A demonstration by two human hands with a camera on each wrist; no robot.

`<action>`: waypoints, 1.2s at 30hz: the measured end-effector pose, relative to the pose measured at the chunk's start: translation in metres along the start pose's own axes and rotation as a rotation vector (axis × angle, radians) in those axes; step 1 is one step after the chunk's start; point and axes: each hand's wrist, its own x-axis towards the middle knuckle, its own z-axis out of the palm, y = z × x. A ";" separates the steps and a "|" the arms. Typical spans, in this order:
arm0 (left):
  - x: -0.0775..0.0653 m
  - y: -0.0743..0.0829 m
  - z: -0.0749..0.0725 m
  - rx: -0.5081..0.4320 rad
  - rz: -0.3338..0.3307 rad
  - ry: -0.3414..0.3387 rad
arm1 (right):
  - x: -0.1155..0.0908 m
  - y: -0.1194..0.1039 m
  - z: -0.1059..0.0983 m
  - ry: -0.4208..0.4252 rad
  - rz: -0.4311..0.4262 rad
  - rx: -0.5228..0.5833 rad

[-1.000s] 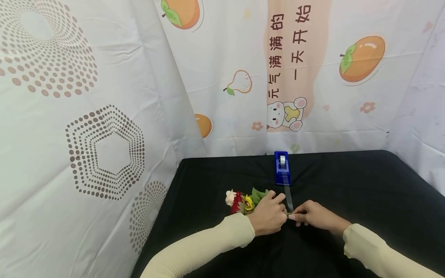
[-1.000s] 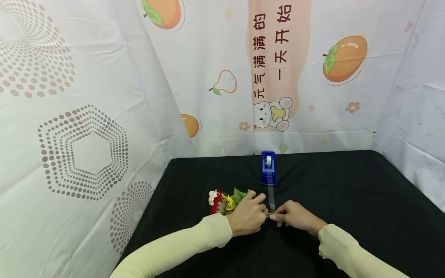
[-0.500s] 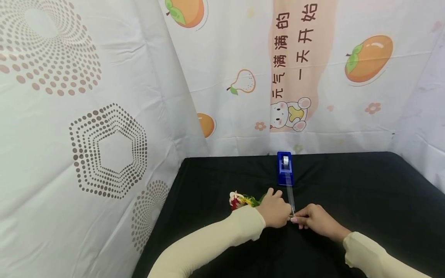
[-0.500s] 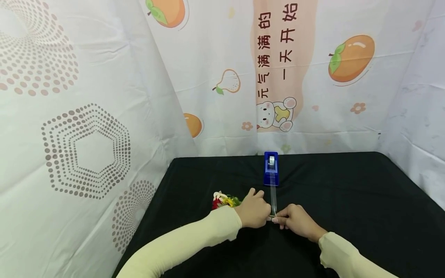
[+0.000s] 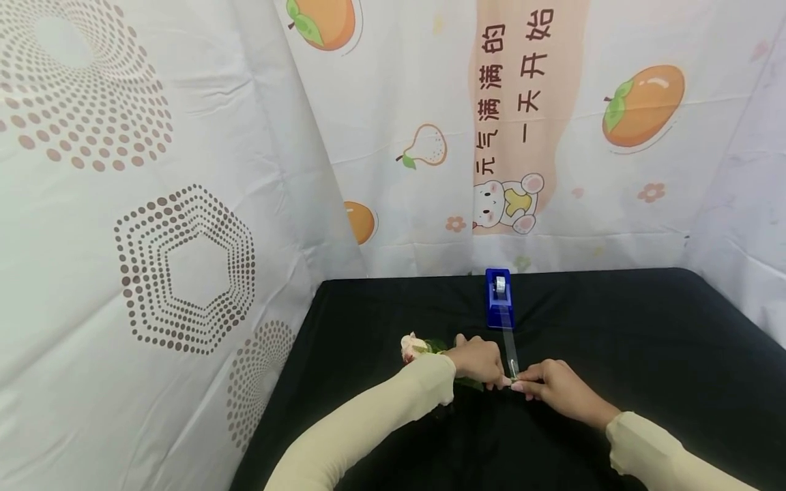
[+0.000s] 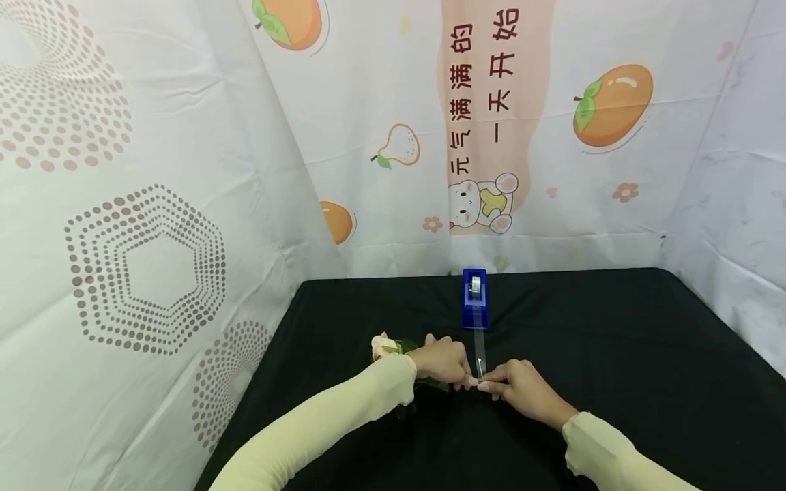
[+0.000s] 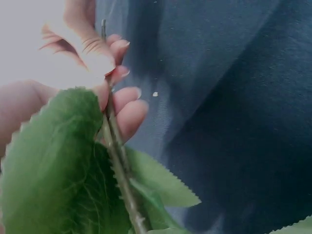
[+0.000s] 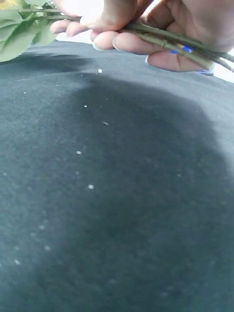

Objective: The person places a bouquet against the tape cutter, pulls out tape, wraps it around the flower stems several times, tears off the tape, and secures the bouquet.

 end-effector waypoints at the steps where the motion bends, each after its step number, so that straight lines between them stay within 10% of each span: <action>1: 0.000 0.000 0.002 0.024 0.002 0.027 | 0.000 0.000 0.001 0.002 -0.003 -0.002; 22: -0.012 -0.002 0.036 0.576 0.266 0.576 | 0.008 0.008 -0.020 -0.324 0.298 0.388; 27: -0.011 -0.006 0.041 0.668 0.316 0.595 | 0.012 0.010 -0.021 -0.356 0.280 0.510; 36: -0.011 -0.003 0.036 0.707 0.321 0.552 | 0.014 0.007 -0.018 -0.256 0.275 0.393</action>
